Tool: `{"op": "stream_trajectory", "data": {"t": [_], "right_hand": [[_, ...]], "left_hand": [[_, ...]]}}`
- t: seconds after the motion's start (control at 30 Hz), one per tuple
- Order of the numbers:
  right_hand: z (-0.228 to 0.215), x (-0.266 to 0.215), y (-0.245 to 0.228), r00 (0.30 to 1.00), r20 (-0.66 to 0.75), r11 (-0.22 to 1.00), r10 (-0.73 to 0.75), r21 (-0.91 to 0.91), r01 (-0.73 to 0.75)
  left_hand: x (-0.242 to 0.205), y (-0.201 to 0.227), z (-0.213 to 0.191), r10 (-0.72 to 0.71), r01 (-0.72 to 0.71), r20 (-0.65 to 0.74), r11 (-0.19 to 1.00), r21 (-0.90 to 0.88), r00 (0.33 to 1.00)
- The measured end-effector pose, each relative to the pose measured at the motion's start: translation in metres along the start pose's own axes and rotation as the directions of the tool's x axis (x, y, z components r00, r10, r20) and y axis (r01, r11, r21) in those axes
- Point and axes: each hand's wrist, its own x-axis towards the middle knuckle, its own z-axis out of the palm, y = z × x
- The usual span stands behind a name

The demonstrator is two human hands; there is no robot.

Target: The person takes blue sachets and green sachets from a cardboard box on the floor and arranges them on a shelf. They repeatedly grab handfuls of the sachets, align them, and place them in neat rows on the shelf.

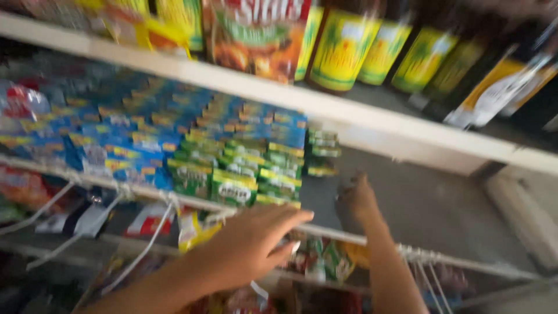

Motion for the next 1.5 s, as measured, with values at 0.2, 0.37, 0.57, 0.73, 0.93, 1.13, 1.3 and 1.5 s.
{"op": "stream_trajectory", "data": {"t": [0.2,0.37,0.57,0.73,0.93,1.13,1.3,1.5], "right_hand": [[0.025,0.064,-0.018,0.944,0.053,0.751,-0.326,-0.592,0.293],[0.033,0.178,0.003,0.893,0.123,0.855,-0.433,-0.259,0.45],[0.062,0.138,-0.025,0.759,0.338,0.818,-0.556,0.06,0.572],[0.055,0.173,-0.033,0.714,0.398,0.774,-0.577,-0.014,0.633],[0.068,0.169,-0.039,0.806,0.302,0.777,-0.51,-0.241,0.582],[0.054,0.202,-0.013,0.759,0.438,0.809,-0.481,-0.112,0.578],[0.071,0.189,-0.008,0.798,0.107,0.481,-0.593,-0.748,0.457],[0.066,0.179,-0.024,0.897,0.284,0.377,-0.339,-0.833,0.406]], "left_hand": [[0.035,-0.044,0.016,-0.027,0.023,0.095,0.999,0.042,0.995],[0.087,-0.128,0.047,0.033,-0.021,-0.042,0.967,0.254,0.999],[0.157,-0.183,0.06,-0.171,0.166,-0.008,0.942,0.292,0.985],[0.205,-0.234,0.093,-0.096,0.062,0.058,0.9,0.431,0.994],[0.231,-0.265,0.123,-0.315,0.223,0.121,0.85,0.478,0.941],[0.233,-0.318,0.162,-0.197,0.195,-0.041,0.881,0.431,0.98],[0.231,-0.322,0.168,-0.217,0.221,-0.067,0.837,0.501,0.974],[0.234,-0.264,0.119,-0.227,0.191,0.006,0.832,0.52,0.974]]}}
